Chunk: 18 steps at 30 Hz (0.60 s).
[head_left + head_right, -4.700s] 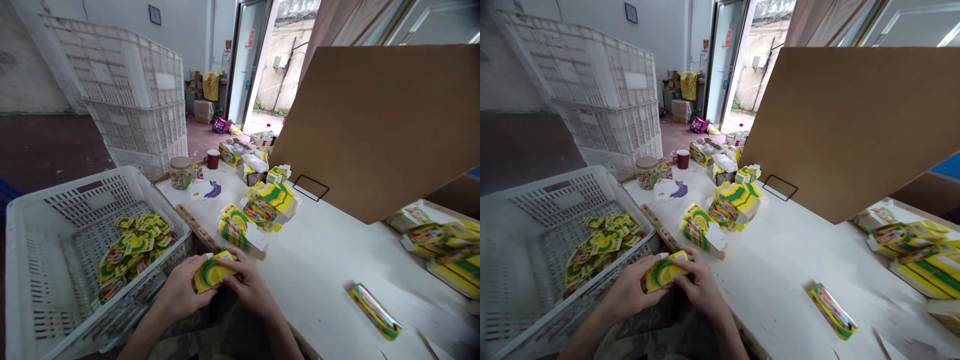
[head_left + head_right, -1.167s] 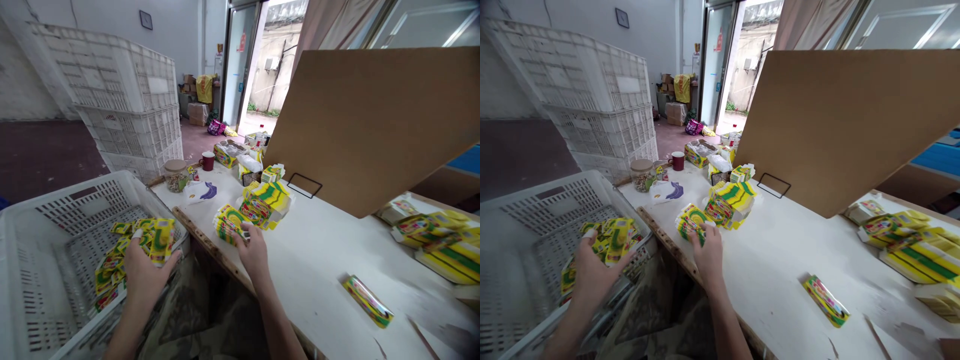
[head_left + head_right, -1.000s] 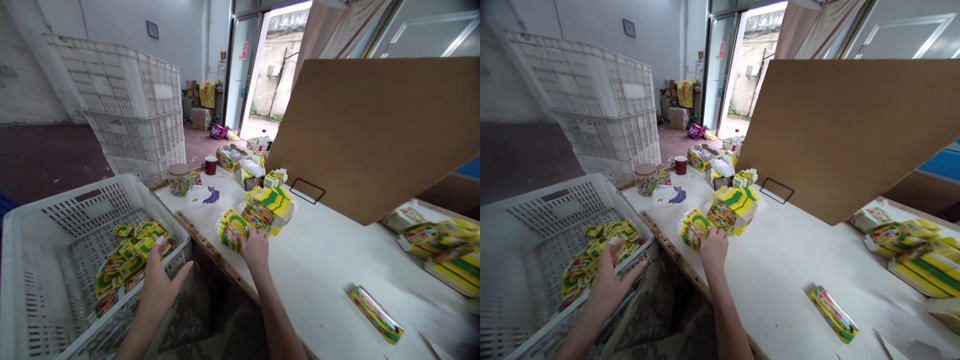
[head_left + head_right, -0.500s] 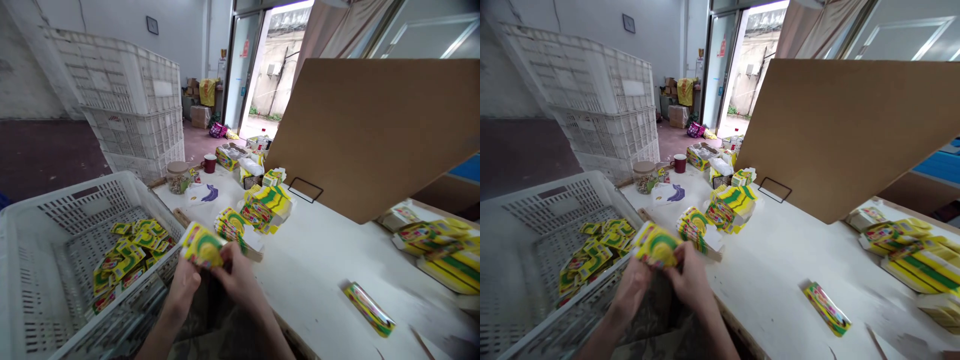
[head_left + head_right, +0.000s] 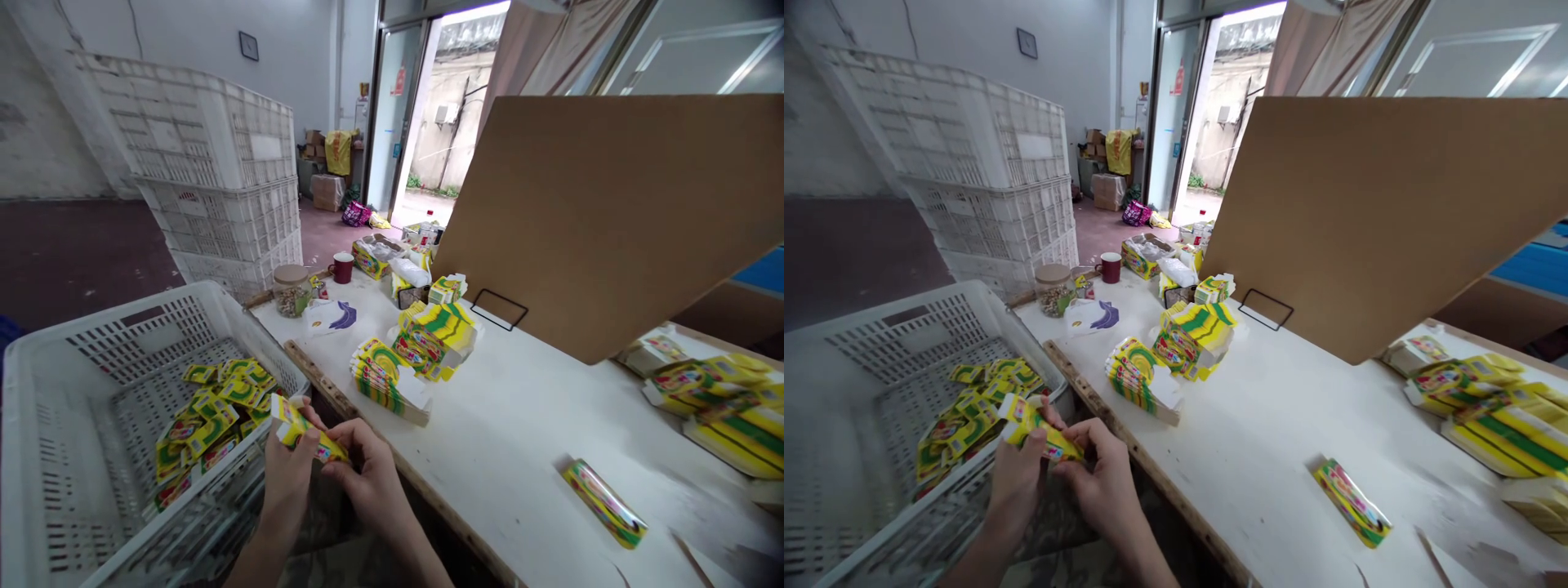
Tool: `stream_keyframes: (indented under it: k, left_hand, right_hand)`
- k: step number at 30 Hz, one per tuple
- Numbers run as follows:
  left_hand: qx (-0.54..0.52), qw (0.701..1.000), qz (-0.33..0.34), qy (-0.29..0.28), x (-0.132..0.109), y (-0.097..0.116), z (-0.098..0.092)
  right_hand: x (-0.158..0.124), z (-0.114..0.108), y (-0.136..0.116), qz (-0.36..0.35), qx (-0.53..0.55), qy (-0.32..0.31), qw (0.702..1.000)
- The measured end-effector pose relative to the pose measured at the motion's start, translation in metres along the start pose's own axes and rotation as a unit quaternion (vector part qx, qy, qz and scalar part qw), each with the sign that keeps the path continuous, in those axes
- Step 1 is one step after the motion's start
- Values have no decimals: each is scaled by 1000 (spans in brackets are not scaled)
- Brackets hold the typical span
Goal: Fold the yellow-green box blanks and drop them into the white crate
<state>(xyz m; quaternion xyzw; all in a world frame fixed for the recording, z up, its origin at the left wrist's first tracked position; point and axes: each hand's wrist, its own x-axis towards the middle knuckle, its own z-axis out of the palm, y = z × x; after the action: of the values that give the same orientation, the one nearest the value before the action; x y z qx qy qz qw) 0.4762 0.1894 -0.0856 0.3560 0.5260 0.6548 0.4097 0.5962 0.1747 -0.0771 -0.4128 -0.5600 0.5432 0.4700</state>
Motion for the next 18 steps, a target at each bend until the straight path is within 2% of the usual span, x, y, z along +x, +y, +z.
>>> stream_keyframes:
  k: [3, 6, 8, 10, 12, 15, 18]
  left_hand:
    - [7, 1000, -9, 15, 1, 2, 2]
    - [-48, 999, -6, -12, -1, 5, 5]
    - [-105, 994, -36, -14, -3, 5, 6]
    - [-135, 987, -81, 9, -5, 5, 8]
    - [-140, 984, -105, 34, -7, 4, 9]
    - [-148, 981, -106, 60, -5, 2, 11]
    - [-155, 980, -117, 42, 1, 1, 10]
  right_hand:
    - [-2, 7, 0, 24, 28, 5, 999]
    - [0, 10, 2, 26, 82, 19, 996]
    - [3, 7, 3, 22, 117, 17, 993]
    - [7, 5, 6, 19, 136, 8, 990]
    - [9, 5, 9, 22, 140, 5, 990]
    - [11, 7, 14, 31, 141, 21, 989]
    - [13, 2, 13, 18, 103, 34, 994]
